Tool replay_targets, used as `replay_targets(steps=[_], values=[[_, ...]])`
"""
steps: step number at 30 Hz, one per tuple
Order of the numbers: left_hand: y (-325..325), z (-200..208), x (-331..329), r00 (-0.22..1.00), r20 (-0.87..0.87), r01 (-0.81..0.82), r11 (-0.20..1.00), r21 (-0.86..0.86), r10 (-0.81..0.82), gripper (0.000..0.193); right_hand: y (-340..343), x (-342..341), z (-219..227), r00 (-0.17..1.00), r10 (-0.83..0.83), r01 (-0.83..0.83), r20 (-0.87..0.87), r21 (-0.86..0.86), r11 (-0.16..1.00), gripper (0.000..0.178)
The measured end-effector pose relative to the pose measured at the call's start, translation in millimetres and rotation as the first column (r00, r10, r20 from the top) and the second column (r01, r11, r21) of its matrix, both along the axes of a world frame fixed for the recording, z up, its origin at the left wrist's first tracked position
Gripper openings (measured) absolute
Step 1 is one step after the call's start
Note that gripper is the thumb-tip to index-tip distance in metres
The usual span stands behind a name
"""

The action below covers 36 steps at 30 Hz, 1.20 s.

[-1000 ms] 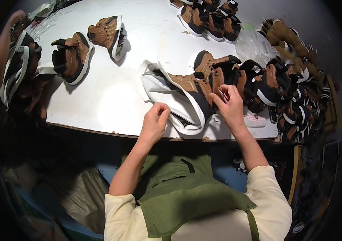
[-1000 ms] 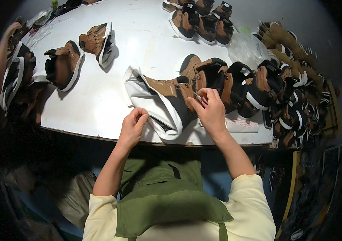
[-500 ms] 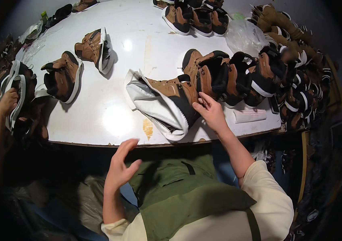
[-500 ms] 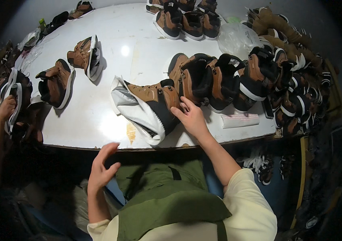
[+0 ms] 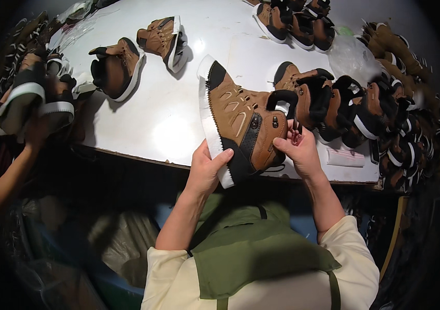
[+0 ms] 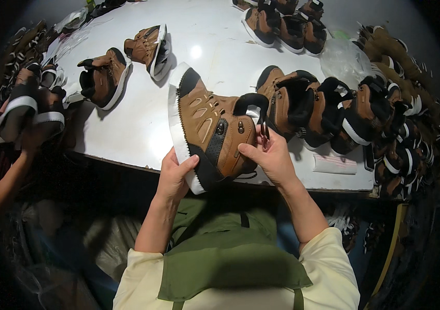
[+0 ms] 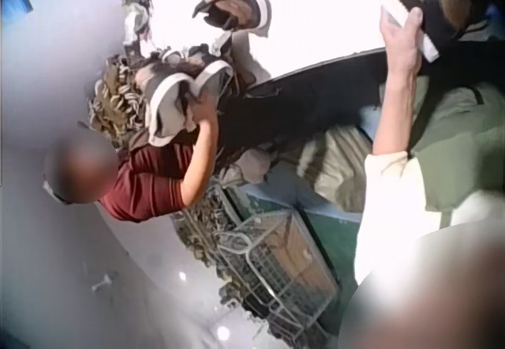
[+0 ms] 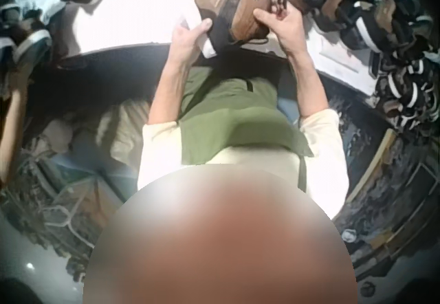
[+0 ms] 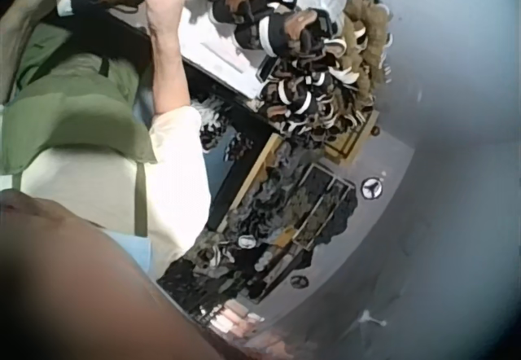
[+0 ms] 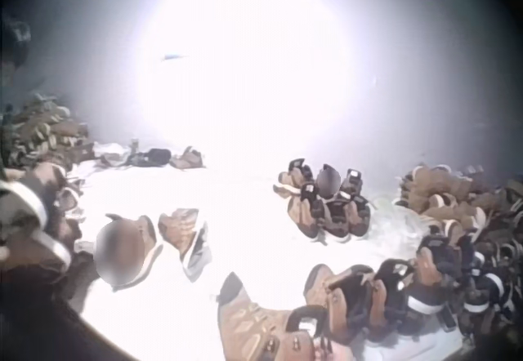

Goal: The person assembles a brown high-top sneaker by hand, attaching a white midsole strip, threading laces through eyelets, and using shears to trim excess material. They repeatedly inspect and adjust the shoe's components while working at a table with many similar shoes.

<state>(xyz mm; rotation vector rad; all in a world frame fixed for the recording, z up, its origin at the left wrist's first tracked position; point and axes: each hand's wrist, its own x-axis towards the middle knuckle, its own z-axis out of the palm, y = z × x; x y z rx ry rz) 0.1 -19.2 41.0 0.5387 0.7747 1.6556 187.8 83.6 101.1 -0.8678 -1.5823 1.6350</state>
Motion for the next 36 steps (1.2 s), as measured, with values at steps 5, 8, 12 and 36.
replay_targets(steps=[5, 8, 12, 36], values=[[-5, -5, -4, 0.997, -0.052, -0.058, 0.997, -0.050, 0.056, 0.044, 3, 0, -3, 0.998, 0.029, -0.033, 0.060, 0.059, 0.998, 0.031], [-7, 2, -6, 0.979, -0.140, -0.157, 0.986, -0.053, 0.148, 0.040, 1, 0, -5, 0.996, 0.053, -0.058, 0.069, 0.082, 0.995, 0.032], [-8, 0, -5, 0.882, -0.284, -0.381, 0.924, 0.036, 0.375, 0.042, -2, -2, -2, 0.995, 0.059, -0.068, 0.080, 0.108, 0.992, 0.034], [-41, 16, -13, 0.055, -0.888, -0.424, 0.816, 0.394, 0.457, 0.027, -23, 1, 3, 0.974, 0.067, -0.108, 0.216, 0.184, 0.977, 0.031]])
